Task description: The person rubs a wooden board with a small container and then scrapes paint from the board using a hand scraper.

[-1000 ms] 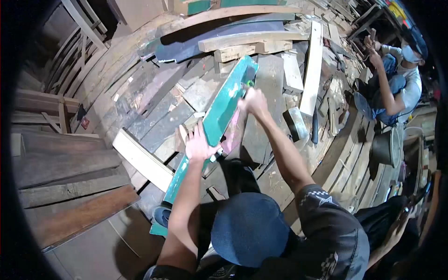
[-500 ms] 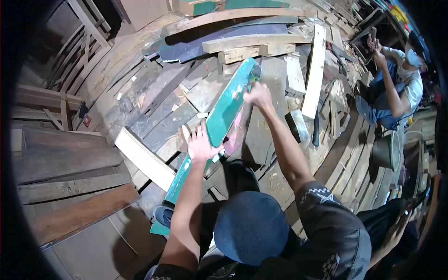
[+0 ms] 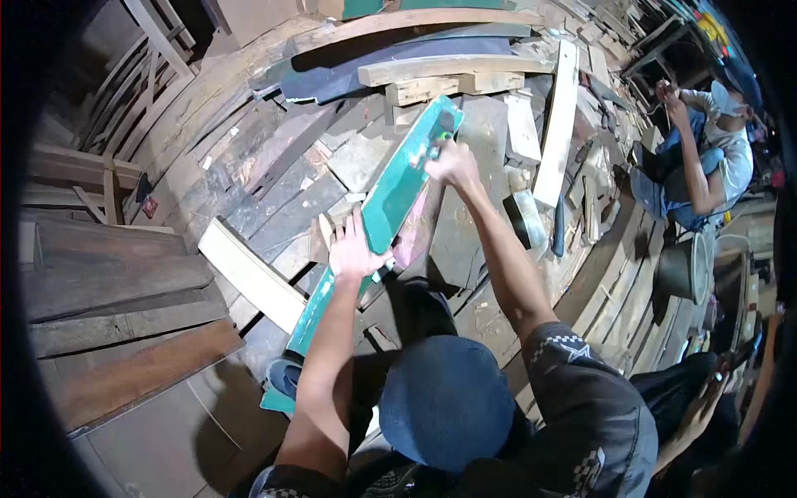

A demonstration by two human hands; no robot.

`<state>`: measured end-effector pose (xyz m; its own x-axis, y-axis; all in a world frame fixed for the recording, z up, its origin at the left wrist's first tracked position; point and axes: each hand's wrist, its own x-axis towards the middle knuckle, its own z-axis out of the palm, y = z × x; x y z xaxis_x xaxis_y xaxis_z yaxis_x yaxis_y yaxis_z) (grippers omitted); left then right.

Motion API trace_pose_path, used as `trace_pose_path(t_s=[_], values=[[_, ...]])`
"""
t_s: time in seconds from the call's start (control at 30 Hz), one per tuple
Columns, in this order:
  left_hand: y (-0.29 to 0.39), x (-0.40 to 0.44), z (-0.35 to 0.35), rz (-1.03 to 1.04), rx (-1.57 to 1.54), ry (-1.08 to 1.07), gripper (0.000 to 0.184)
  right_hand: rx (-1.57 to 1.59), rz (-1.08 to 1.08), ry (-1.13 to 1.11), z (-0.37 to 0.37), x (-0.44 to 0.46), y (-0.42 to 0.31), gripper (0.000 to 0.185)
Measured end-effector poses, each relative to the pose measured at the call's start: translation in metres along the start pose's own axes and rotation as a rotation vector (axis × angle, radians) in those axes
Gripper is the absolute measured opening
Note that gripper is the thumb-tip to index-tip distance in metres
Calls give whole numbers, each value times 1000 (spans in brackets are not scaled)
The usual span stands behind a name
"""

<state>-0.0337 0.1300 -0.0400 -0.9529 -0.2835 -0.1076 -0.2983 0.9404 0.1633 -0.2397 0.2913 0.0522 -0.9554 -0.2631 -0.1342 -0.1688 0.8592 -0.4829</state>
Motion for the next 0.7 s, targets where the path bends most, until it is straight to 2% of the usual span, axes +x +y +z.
trace_pose_path(t_s=[0.13,0.27,0.3,0.33,0.4,0.53,0.57,0.67,0.7], values=[[2,5,-10,10,56,18,127,29,-11,107,36,-3,8,51],[-2,6,2,3,6,24,125,41,-35,101,25,-7,13,51],[2,6,-9,-25,-14,-62,125,56,-64,150,27,5,22,50],[3,3,-8,-13,5,-40,124,68,-25,86,11,6,11,50],[3,4,-11,3,43,27,121,60,-21,120,2,-1,-2,51],[2,6,-12,-11,14,-61,125,-14,-19,118,20,-10,18,53],[0,5,-5,17,19,28,124,-11,-1,133,22,-3,23,54],[5,4,-13,-36,-28,-65,123,16,47,102,23,22,41,56],[1,5,-6,-3,-15,-4,124,36,56,77,18,26,39,58]])
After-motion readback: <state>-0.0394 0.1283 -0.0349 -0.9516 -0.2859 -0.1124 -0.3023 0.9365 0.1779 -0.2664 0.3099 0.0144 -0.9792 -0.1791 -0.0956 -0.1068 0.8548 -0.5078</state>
